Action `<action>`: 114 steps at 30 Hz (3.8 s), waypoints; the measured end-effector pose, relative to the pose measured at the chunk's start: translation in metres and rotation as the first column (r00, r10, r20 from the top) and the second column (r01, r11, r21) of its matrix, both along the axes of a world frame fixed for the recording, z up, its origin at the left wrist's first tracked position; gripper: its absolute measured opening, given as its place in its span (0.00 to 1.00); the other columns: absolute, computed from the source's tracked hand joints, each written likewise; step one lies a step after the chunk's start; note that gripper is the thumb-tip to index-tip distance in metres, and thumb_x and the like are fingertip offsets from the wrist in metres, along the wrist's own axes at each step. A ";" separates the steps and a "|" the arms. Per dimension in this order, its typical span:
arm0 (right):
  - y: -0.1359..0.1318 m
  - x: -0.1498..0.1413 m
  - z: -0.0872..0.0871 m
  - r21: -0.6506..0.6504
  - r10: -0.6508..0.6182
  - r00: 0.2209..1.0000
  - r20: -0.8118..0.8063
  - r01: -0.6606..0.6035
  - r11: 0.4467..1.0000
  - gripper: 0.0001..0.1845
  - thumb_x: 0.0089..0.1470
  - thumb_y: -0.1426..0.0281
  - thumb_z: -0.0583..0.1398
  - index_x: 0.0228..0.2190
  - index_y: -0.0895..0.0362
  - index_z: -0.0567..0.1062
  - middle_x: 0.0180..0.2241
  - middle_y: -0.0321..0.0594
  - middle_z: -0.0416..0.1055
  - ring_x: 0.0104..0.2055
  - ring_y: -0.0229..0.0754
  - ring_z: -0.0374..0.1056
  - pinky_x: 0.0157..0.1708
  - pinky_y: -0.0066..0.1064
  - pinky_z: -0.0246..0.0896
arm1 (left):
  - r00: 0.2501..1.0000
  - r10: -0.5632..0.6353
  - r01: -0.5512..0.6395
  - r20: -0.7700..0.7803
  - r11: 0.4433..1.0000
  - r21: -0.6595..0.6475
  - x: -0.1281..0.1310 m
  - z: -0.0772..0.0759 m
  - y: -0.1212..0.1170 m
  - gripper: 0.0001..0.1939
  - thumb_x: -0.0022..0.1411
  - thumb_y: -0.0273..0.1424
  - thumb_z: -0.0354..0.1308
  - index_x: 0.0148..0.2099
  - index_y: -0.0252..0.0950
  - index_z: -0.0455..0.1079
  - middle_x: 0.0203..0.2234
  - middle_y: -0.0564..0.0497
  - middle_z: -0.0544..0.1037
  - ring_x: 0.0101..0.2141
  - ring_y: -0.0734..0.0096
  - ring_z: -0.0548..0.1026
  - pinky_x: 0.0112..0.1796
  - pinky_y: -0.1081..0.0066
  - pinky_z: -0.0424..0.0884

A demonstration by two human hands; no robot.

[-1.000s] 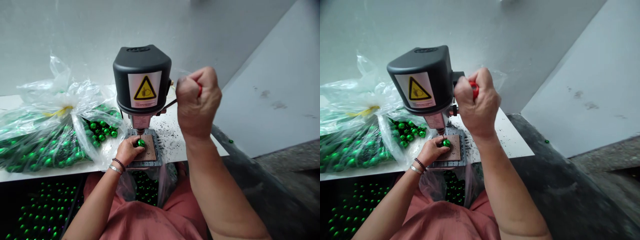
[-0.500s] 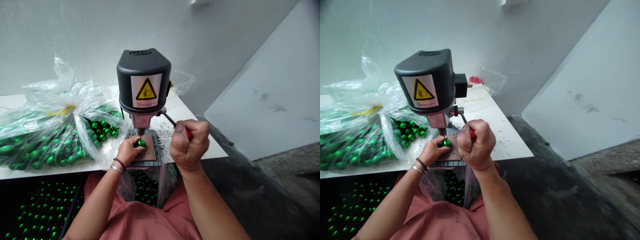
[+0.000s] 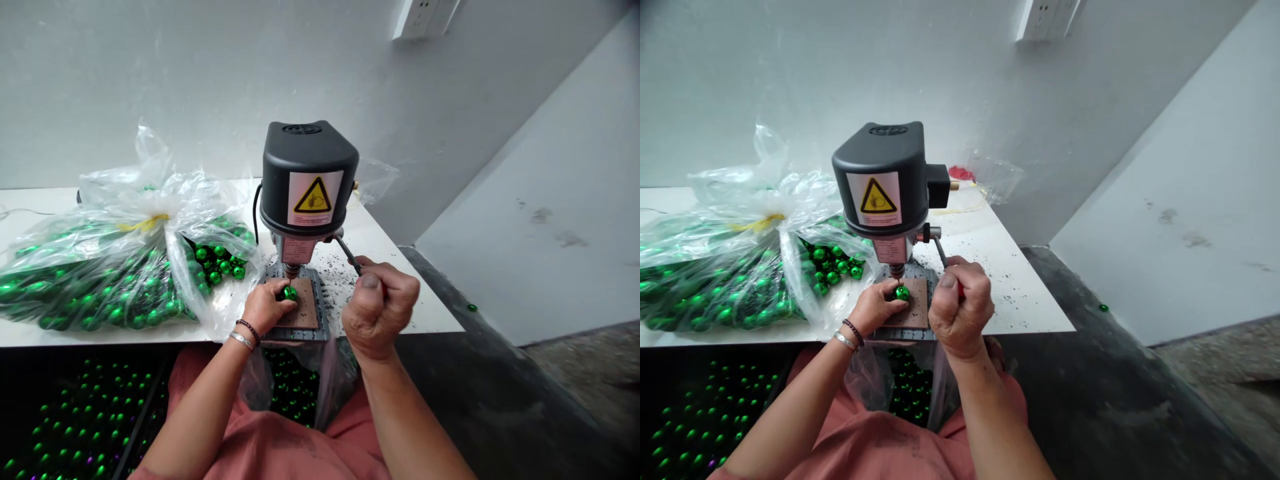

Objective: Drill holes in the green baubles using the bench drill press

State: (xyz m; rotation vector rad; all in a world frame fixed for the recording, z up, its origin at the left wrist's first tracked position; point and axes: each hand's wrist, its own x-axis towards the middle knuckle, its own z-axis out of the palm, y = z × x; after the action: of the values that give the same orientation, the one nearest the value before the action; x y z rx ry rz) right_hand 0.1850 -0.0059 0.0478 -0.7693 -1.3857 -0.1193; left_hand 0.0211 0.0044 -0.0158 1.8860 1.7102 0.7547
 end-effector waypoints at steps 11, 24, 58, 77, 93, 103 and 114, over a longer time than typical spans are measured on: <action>-0.001 -0.001 -0.001 -0.011 -0.052 0.999 0.007 0.052 0.999 0.04 0.51 0.75 0.50 0.31 0.56 0.62 0.24 0.31 0.60 0.25 0.30 0.59 0.32 0.27 0.60 | 1.000 0.015 -0.015 -0.006 1.000 -0.006 0.002 0.002 -0.001 0.17 0.48 0.32 0.61 0.44 0.41 0.73 0.39 0.52 0.78 0.39 0.66 0.73 0.42 0.69 0.66; 0.044 -0.002 0.094 -0.285 -0.147 0.989 0.004 0.142 0.948 0.14 0.54 0.64 0.48 0.22 0.58 0.62 0.20 0.31 0.58 0.24 0.29 0.54 0.28 0.27 0.50 | 0.976 -0.160 0.177 0.146 0.978 -0.111 -0.020 0.034 -0.041 0.25 0.52 0.42 0.57 0.51 0.36 0.68 0.39 0.49 0.77 0.35 0.69 0.74 0.37 0.74 0.68; 0.036 -0.006 0.083 -0.240 -0.077 0.991 -0.108 0.049 0.969 0.15 0.52 0.60 0.48 0.24 0.58 0.61 0.22 0.32 0.60 0.24 0.29 0.58 0.27 0.26 0.55 | 0.955 0.255 -0.271 -0.151 0.957 -0.102 -0.081 -0.005 0.010 0.20 0.51 0.29 0.53 0.48 0.29 0.66 0.39 0.40 0.75 0.39 0.62 0.73 0.42 0.67 0.66; 0.078 -0.008 0.112 -0.412 -0.047 0.995 -0.090 0.006 0.911 0.18 0.53 0.69 0.49 0.16 0.57 0.49 0.18 0.28 0.42 0.22 0.25 0.39 0.27 0.24 0.37 | 0.176 0.401 0.091 0.899 0.903 -0.420 -0.057 0.044 -0.025 0.20 0.53 0.27 0.58 0.50 0.35 0.64 0.28 0.49 0.72 0.30 0.72 0.74 0.24 0.78 0.65; 0.079 -0.006 0.111 -0.408 -0.024 0.996 -0.089 -0.014 0.913 0.19 0.55 0.65 0.50 0.17 0.55 0.49 0.18 0.30 0.46 0.23 0.31 0.43 0.26 0.26 0.45 | 0.924 0.146 -0.022 0.354 0.943 -0.333 -0.012 0.021 -0.001 0.21 0.49 0.33 0.58 0.47 0.34 0.70 0.26 0.52 0.74 0.18 0.80 0.66 0.21 0.77 0.61; 0.079 -0.006 0.112 -0.418 -0.030 0.994 -0.101 -0.016 0.908 0.19 0.54 0.67 0.52 0.17 0.55 0.49 0.18 0.29 0.47 0.24 0.30 0.44 0.27 0.26 0.46 | 0.995 0.085 -0.094 -0.056 0.980 -0.176 -0.002 0.024 0.000 0.23 0.48 0.35 0.60 0.49 0.39 0.71 0.30 0.52 0.77 0.29 0.71 0.72 0.33 0.73 0.67; 0.073 -0.005 0.108 -0.345 -0.019 0.997 -0.079 -0.010 0.939 0.18 0.52 0.66 0.52 0.18 0.54 0.50 0.18 0.31 0.47 0.22 0.33 0.48 0.26 0.27 0.49 | 0.987 0.027 -0.045 -0.157 0.992 -0.116 0.004 0.025 0.001 0.20 0.48 0.34 0.60 0.46 0.42 0.73 0.38 0.52 0.78 0.36 0.67 0.74 0.37 0.72 0.66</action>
State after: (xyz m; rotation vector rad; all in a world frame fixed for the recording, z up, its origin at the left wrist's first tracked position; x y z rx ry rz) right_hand 0.1800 0.0668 0.1557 -1.0572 -1.3434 0.1558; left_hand 0.0255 0.0051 0.0088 1.8783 1.8455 0.5174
